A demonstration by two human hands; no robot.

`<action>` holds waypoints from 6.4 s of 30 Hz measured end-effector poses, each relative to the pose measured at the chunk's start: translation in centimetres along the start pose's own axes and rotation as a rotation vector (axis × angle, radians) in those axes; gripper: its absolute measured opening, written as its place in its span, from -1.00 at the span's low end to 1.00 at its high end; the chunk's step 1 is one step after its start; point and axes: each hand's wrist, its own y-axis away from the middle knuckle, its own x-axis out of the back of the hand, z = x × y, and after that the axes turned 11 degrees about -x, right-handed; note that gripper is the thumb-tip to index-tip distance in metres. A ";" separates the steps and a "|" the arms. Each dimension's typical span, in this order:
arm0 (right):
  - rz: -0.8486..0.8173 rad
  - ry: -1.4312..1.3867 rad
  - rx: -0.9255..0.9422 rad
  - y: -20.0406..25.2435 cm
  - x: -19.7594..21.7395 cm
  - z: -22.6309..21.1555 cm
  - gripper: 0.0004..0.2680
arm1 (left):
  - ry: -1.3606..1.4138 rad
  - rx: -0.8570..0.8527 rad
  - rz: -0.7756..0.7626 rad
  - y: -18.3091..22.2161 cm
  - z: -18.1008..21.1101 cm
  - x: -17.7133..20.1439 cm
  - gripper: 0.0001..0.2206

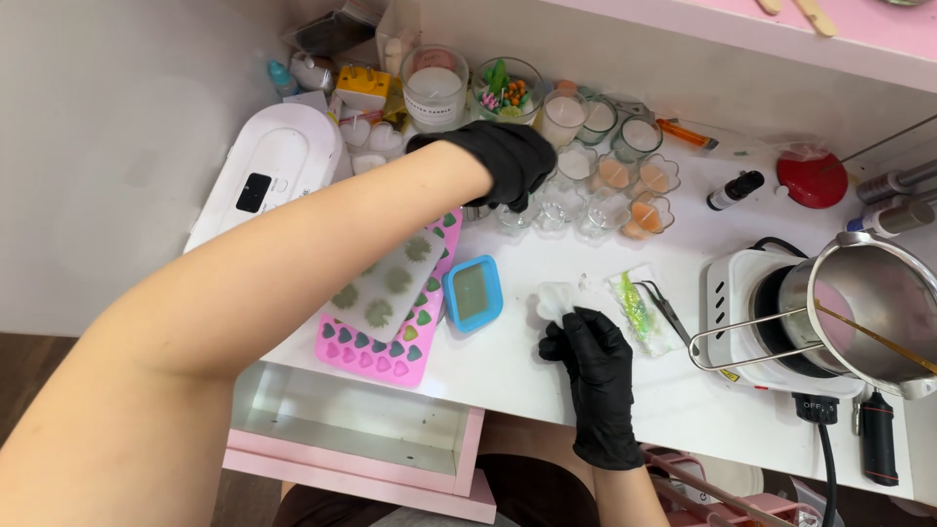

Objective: Unmolding finished wax melts from various silicone molds.

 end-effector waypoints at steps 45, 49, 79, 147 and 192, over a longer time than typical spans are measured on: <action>-0.055 0.362 0.235 9.9 -10.2 -7.5 -0.74 | 0.640 0.084 1.191 18.9 13.8 -13.4 -0.71; -0.015 0.477 0.380 10.9 -9.5 -6.7 -0.74 | 0.952 0.069 1.157 18.8 14.8 -13.8 -0.76; 0.090 0.373 0.311 9.5 -7.2 -5.6 -0.86 | 1.655 0.062 1.185 16.7 13.6 -17.3 -0.80; 0.012 0.454 0.166 8.3 -5.1 -4.6 -0.86 | 1.442 0.315 1.113 14.5 13.3 -20.8 -0.81; 0.038 0.285 0.052 5.1 2.5 -2.9 -0.84 | 1.319 0.267 1.080 9.3 14.0 -22.5 -0.88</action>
